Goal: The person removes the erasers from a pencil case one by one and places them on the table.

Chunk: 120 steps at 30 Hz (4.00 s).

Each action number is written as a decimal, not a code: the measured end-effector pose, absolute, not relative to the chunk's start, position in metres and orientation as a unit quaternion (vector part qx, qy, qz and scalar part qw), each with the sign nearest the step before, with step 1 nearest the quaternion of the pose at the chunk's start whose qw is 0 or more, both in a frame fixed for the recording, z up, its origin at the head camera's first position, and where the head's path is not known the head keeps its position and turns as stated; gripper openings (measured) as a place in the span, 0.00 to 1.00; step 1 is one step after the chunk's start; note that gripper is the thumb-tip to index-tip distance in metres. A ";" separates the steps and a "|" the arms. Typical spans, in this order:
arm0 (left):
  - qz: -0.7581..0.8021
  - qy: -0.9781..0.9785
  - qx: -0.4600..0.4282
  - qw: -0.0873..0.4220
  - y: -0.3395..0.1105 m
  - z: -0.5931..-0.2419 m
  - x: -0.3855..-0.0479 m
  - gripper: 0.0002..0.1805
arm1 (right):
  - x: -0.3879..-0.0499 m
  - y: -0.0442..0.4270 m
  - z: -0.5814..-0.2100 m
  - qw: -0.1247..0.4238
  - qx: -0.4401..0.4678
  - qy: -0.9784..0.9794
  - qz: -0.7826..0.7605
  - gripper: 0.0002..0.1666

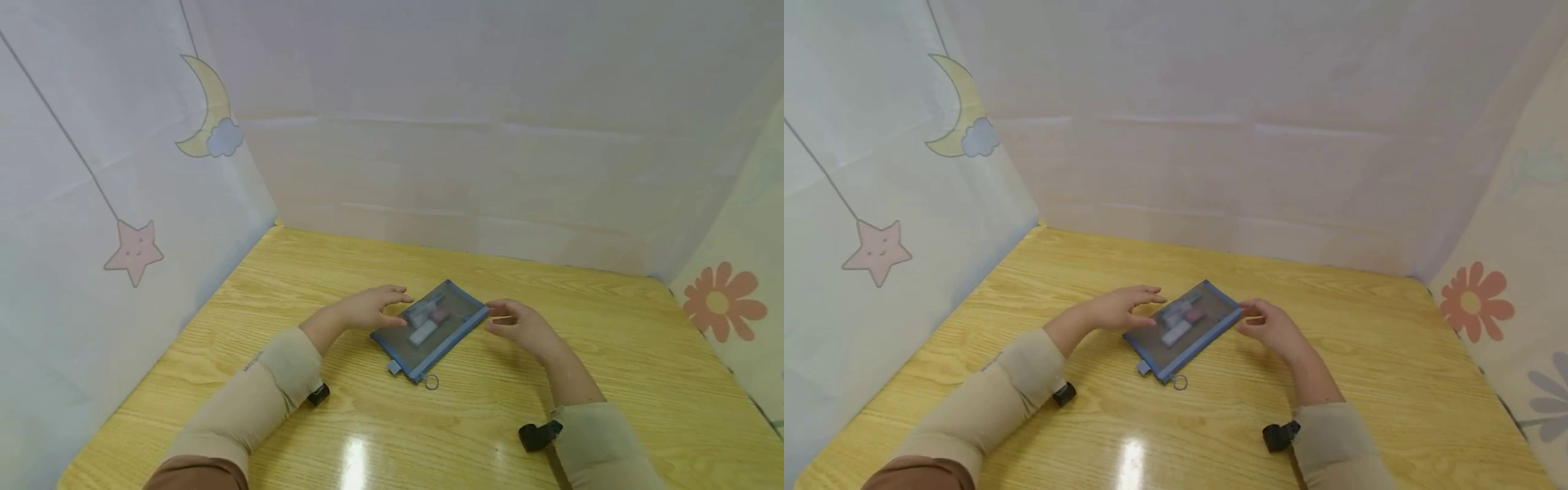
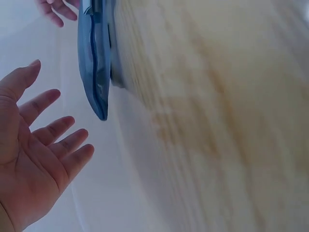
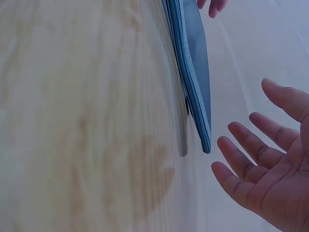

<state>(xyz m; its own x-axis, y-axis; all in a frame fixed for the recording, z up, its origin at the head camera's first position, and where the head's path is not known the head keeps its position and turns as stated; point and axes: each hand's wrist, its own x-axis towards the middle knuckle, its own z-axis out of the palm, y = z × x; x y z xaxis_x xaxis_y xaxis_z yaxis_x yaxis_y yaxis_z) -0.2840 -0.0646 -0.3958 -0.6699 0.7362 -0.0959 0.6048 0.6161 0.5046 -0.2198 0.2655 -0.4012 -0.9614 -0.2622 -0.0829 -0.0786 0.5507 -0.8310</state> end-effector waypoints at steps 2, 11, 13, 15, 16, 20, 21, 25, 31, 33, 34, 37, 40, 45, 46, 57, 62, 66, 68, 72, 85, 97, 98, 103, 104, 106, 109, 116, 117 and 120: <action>0.214 0.884 0.387 0.154 -0.063 -0.399 -0.284 0.34 | -0.219 0.264 -0.400 0.102 -0.101 0.874 -0.464 0.37; 0.145 0.882 0.425 0.141 -0.049 -0.403 -0.280 0.37 | -0.216 0.261 -0.401 0.111 -0.121 0.868 -0.469 0.33; 0.120 0.884 0.431 0.138 -0.045 -0.405 -0.279 0.37 | -0.217 0.261 -0.403 0.110 -0.128 0.866 -0.470 0.32; 0.096 0.885 0.435 0.138 -0.042 -0.406 -0.279 0.38 | -0.218 0.260 -0.404 0.110 -0.133 0.864 -0.472 0.32; 0.086 0.884 0.439 0.138 -0.040 -0.407 -0.279 0.38 | -0.218 0.260 -0.405 0.112 -0.134 0.863 -0.474 0.32; 0.061 0.880 0.452 0.136 -0.034 -0.409 -0.277 0.40 | -0.218 0.258 -0.406 0.118 -0.144 0.857 -0.480 0.31; 0.057 0.878 0.455 0.135 -0.032 -0.409 -0.277 0.40 | -0.218 0.258 -0.406 0.119 -0.148 0.856 -0.481 0.31; 0.042 0.877 0.459 0.134 -0.027 -0.410 -0.274 0.44 | -0.217 0.257 -0.405 0.121 -0.155 0.853 -0.483 0.33; 0.014 0.876 0.462 0.135 -0.019 -0.411 -0.270 0.48 | -0.216 0.256 -0.405 0.120 -0.157 0.853 -0.482 0.32; 0.004 0.878 0.461 0.134 -0.017 -0.412 -0.268 0.49 | -0.216 0.256 -0.405 0.120 -0.160 0.853 -0.482 0.32; 0.002 0.878 0.459 0.134 -0.016 -0.411 -0.268 0.49 | -0.217 0.256 -0.405 0.120 -0.161 0.853 -0.482 0.32; -0.001 0.882 0.452 0.133 -0.016 -0.410 -0.266 0.48 | -0.217 0.256 -0.405 0.121 -0.164 0.851 -0.484 0.32; -0.003 0.889 0.438 0.132 -0.016 -0.406 -0.263 0.47 | -0.217 0.256 -0.406 0.120 -0.165 0.851 -0.483 0.32; -0.011 0.904 0.407 0.129 -0.014 -0.402 -0.259 0.47 | -0.217 0.255 -0.406 0.116 -0.170 0.851 -0.483 0.31; -0.015 0.908 0.400 0.127 -0.013 -0.403 -0.259 0.47 | -0.217 0.255 -0.406 0.115 -0.171 0.851 -0.484 0.31; -0.029 0.952 0.283 0.114 -0.006 -0.405 -0.254 0.48 | -0.216 0.252 -0.406 0.122 -0.172 0.846 -0.489 0.32; -0.028 0.956 0.265 0.121 -0.004 -0.404 -0.252 0.49 | -0.216 0.249 -0.409 0.125 -0.173 0.847 -0.486 0.31; -0.033 0.957 0.263 0.121 -0.002 -0.403 -0.252 0.50 | -0.215 0.246 -0.411 0.138 -0.182 0.845 -0.484 0.30; -0.035 0.957 0.263 0.119 -0.002 -0.404 -0.252 0.51 | -0.216 0.244 -0.413 0.148 -0.189 0.843 -0.481 0.29; -0.032 0.958 0.260 0.116 -0.002 -0.405 -0.252 0.52 | -0.217 0.239 -0.417 0.166 -0.203 0.841 -0.474 0.28; -0.030 0.959 0.256 0.122 -0.002 -0.400 -0.249 0.51 | -0.217 0.225 -0.424 0.179 -0.211 0.851 -0.446 0.27; -0.033 0.956 0.268 0.115 -0.002 -0.402 -0.250 0.51 | -0.215 0.218 -0.432 0.185 -0.205 0.863 -0.423 0.24; -0.033 0.956 0.269 0.116 -0.002 -0.402 -0.250 0.51 | -0.213 0.215 -0.428 0.184 -0.207 0.864 -0.419 0.23; -0.037 0.955 0.271 0.114 -0.002 -0.403 -0.250 0.51 | -0.210 0.210 -0.427 0.187 -0.218 0.869 -0.402 0.16; -0.037 0.955 0.272 0.114 -0.002 -0.402 -0.250 0.51 | -0.210 0.208 -0.427 0.187 -0.221 0.869 -0.401 0.15; -0.037 0.955 0.273 0.113 -0.002 -0.402 -0.249 0.51 | -0.212 0.208 -0.432 0.185 -0.222 0.872 -0.395 0.13; -0.036 0.954 0.274 0.113 -0.003 -0.401 -0.248 0.51 | -0.212 0.205 -0.433 0.181 -0.222 0.875 -0.390 0.09; -0.036 0.955 0.272 0.114 -0.003 -0.401 -0.249 0.52 | -0.212 0.202 -0.431 0.176 -0.219 0.886 -0.369 0.05; -0.036 0.955 0.272 0.114 -0.003 -0.402 -0.249 0.52 | -0.212 0.203 -0.431 0.176 -0.220 0.886 -0.368 0.04; -0.042 0.955 0.273 0.113 -0.003 -0.403 -0.249 0.53 | -0.213 0.203 -0.432 0.179 -0.218 0.885 -0.372 0.04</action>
